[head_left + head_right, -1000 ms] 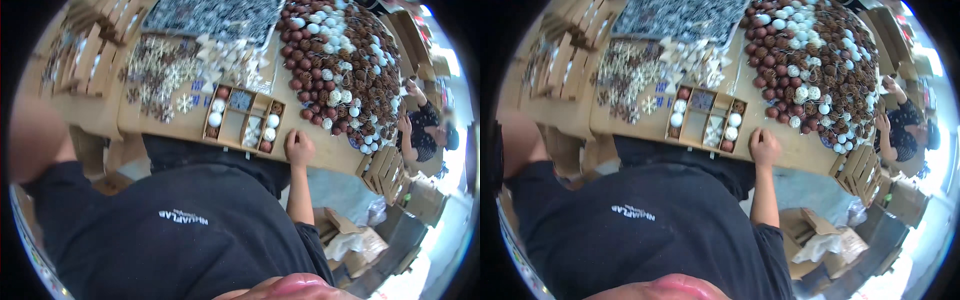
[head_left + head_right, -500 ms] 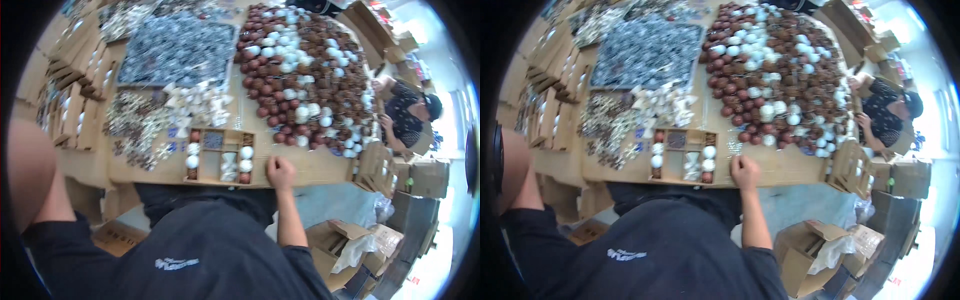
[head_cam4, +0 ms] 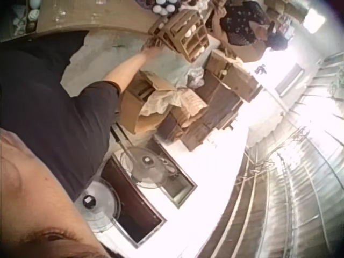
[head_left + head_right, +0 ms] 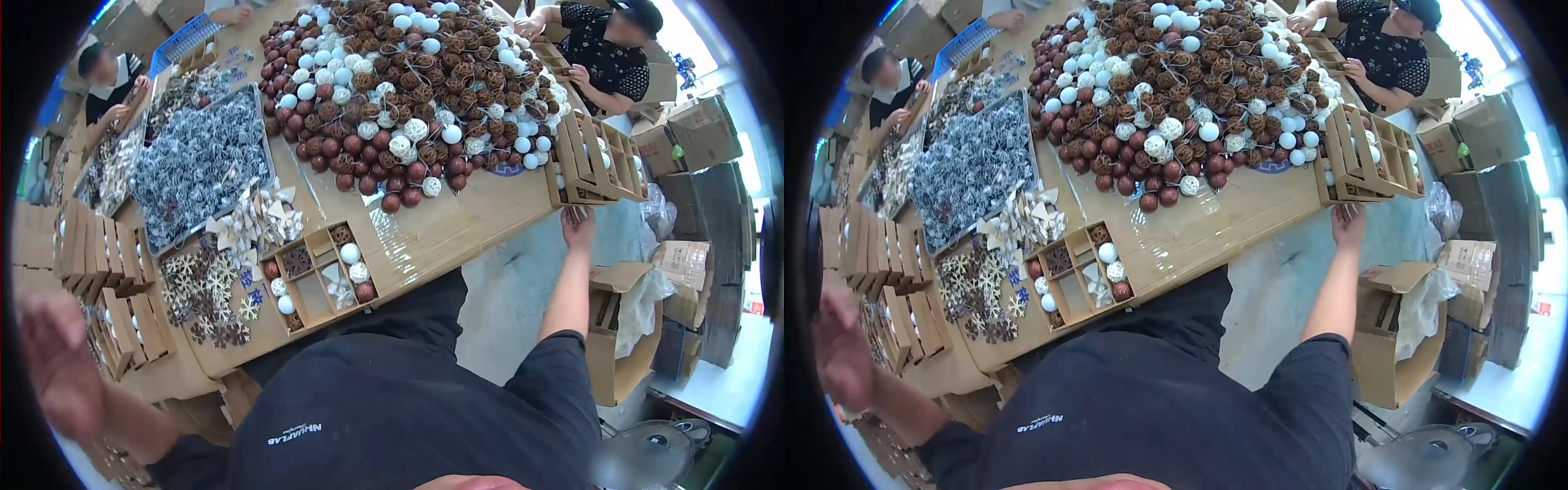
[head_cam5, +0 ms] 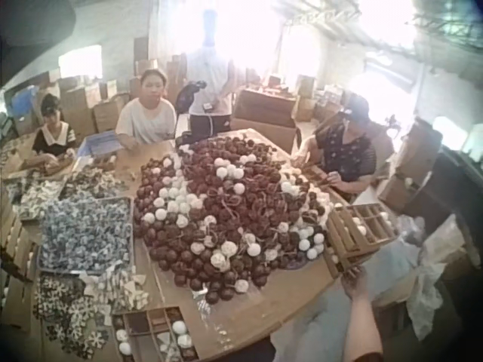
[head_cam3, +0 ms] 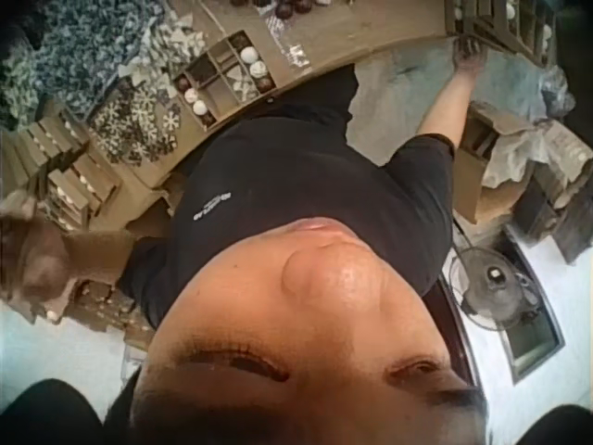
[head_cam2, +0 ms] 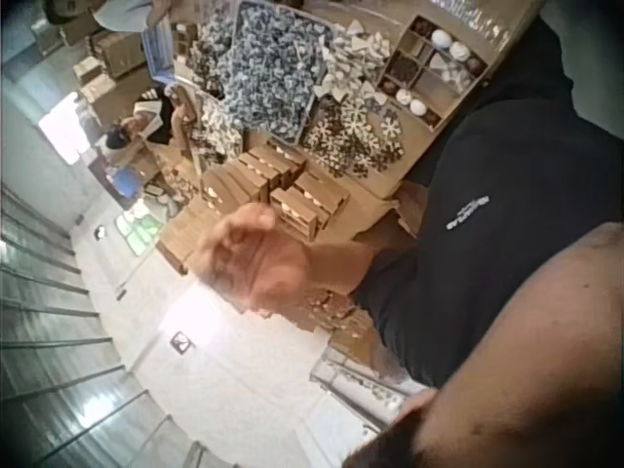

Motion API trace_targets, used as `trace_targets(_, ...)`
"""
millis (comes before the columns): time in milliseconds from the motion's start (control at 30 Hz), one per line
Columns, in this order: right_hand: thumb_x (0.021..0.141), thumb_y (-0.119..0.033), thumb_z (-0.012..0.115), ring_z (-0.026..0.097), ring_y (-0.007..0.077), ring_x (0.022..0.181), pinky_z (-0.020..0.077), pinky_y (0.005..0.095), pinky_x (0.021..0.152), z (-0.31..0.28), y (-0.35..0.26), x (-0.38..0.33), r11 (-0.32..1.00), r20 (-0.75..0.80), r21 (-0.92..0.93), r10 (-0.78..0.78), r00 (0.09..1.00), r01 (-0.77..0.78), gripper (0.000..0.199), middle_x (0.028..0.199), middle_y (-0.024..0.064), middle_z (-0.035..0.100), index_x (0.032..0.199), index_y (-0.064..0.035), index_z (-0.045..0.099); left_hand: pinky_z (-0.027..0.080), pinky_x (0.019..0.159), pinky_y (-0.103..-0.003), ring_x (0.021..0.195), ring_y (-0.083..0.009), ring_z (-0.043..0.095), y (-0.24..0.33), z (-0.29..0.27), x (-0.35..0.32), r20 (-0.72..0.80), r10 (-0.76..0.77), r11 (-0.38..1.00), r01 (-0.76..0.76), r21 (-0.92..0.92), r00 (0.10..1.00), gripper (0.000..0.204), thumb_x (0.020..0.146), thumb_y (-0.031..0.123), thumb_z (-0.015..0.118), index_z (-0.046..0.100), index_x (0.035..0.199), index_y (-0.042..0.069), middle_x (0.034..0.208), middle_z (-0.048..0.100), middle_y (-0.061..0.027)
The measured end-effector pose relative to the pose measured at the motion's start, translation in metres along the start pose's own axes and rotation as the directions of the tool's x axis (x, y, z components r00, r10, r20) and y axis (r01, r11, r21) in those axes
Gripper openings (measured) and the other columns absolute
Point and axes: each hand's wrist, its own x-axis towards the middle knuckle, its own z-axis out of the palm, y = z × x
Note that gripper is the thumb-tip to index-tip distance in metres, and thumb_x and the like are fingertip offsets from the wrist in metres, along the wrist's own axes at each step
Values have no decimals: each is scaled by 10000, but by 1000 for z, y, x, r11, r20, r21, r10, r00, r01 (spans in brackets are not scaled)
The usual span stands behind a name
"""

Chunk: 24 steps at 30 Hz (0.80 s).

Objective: Packing decorative items like pinecones and snowflakes into wooden storage boxes.

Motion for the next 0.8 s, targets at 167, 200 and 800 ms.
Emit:
trace_targets(167, 935, -261, 616, 556, 272, 1034, 490, 422, 963, 15, 4, 36, 992, 131, -81, 104, 986, -94, 409, 1145, 142, 552, 1230, 13, 544, 386, 825, -322, 907, -169, 473, -63, 31, -28, -222, -188, 977, 160, -138, 957, 385, 1056, 267, 424, 515, 1316, -1, 1170, 496, -109)
trace_targets(200, 946, -258, 600, 563, 271, 1022, 495, 420, 954, 21, 10, 38, 994, 112, -71, 97, 989, -89, 389, 1128, 134, 570, 1227, 7, 549, 411, 815, -327, 891, -175, 493, -66, 34, -32, -236, -231, 961, 183, -210, 944, 308, 1051, 232, 441, 535, 1235, 4, 1126, 506, -111)
trace_targets(800, 955, -177, 493, 625, 335, 1154, 513, 530, 1008, -36, 9, 35, 1000, 313, 24, -24, 949, 18, 386, 1271, 163, 636, 1294, -22, 593, 528, 759, -255, 817, -104, 637, -168, 91, -49, -287, -566, 807, 590, -4, 773, 149, 1021, 84, 546, 656, 1060, -9, 949, 677, -53)
